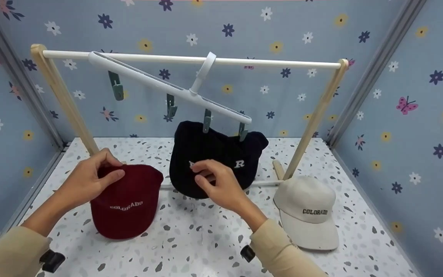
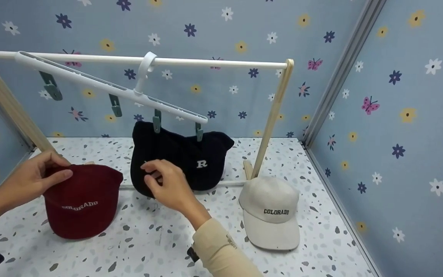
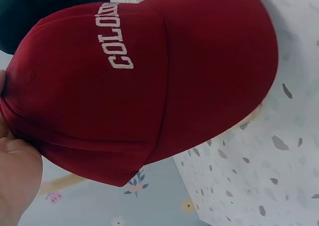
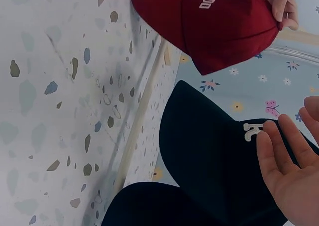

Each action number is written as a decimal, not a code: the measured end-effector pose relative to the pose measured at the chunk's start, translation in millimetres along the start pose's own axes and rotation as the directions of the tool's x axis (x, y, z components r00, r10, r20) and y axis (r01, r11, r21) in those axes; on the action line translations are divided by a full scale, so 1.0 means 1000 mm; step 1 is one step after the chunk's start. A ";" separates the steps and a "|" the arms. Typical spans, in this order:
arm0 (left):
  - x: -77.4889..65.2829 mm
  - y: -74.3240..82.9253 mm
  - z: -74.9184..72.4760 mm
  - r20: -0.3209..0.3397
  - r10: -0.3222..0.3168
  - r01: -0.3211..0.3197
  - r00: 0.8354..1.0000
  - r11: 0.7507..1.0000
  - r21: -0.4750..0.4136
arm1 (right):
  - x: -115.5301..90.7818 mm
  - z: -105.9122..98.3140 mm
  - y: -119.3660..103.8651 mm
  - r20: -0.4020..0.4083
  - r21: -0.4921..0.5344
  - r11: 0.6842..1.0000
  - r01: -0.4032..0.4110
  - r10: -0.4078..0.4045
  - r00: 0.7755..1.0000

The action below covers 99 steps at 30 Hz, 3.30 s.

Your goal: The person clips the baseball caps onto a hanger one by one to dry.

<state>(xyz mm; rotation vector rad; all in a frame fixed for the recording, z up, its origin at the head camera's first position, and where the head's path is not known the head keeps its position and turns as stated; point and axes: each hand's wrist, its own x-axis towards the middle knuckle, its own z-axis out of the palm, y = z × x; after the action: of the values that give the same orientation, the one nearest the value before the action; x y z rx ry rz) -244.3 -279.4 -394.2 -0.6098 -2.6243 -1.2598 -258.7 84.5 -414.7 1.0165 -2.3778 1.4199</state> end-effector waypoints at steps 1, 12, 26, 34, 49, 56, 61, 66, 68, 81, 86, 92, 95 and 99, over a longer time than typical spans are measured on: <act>0.001 0.001 0.001 0.003 0.002 -0.002 1.000 1.000 0.002 | 0.001 0.000 -0.001 0.003 -0.007 1.000 0.003 -0.003 1.000; 0.009 0.018 0.005 0.004 0.043 -0.043 0.999 0.999 -0.009 | 0.017 0.000 -0.014 0.012 -0.035 0.999 0.039 -0.038 0.999; 0.018 0.049 0.009 0.041 0.098 -0.094 0.994 0.991 -0.095 | 0.039 0.010 -0.032 0.034 -0.074 0.994 0.077 -0.074 0.997; 0.022 0.058 0.012 0.053 0.116 -0.110 0.992 0.988 -0.112 | 0.047 0.016 -0.039 0.038 -0.070 0.992 0.102 -0.099 0.994; 0.030 0.060 0.021 0.037 0.144 -0.138 0.989 0.982 -0.129 | 0.051 0.018 -0.033 -0.012 -0.038 0.980 0.193 -0.194 0.981; 0.031 0.061 0.021 0.058 0.137 -0.129 0.989 0.983 -0.131 | 0.053 0.015 -0.036 0.006 -0.010 0.984 0.177 -0.177 0.984; 0.033 0.061 0.021 0.067 0.123 -0.113 0.990 0.984 -0.135 | 0.056 0.010 -0.040 -0.005 -0.028 0.986 0.167 -0.167 0.986; 0.035 0.062 0.020 0.071 0.112 -0.102 0.991 0.987 -0.124 | 0.059 0.005 -0.044 -0.032 -0.068 0.981 0.181 -0.183 0.983; 0.036 0.063 0.020 0.066 0.108 -0.100 0.992 0.989 -0.110 | 0.061 0.003 -0.046 -0.042 -0.083 0.980 0.183 -0.187 0.981; 0.041 0.075 0.017 -0.042 0.086 -0.086 0.995 0.996 0.005 | 0.072 -0.006 -0.057 -0.075 -0.134 0.980 0.145 -0.156 0.985; 0.045 0.079 0.016 -0.061 0.087 -0.086 0.994 0.996 0.027 | 0.077 -0.011 -0.061 -0.076 -0.136 0.984 0.114 -0.125 0.989; 0.051 0.081 0.015 -0.085 0.109 -0.106 0.990 0.994 0.039 | 0.081 -0.016 -0.064 -0.082 -0.140 0.988 0.065 -0.077 0.994; 0.055 0.082 0.014 -0.098 0.115 -0.112 0.989 0.993 0.036 | 0.083 -0.018 -0.065 -0.088 -0.130 0.990 0.046 -0.058 0.994; 0.061 0.083 0.013 -0.109 0.134 -0.131 0.985 0.991 0.039 | 0.087 -0.020 -0.066 -0.091 -0.117 0.993 0.012 -0.023 0.996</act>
<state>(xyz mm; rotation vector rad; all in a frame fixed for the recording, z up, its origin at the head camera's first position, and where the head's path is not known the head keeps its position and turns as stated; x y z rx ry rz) -263.4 -205.5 -324.2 -0.6757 -2.4640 -1.1758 -285.0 41.6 -315.9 0.9194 -2.3489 1.2766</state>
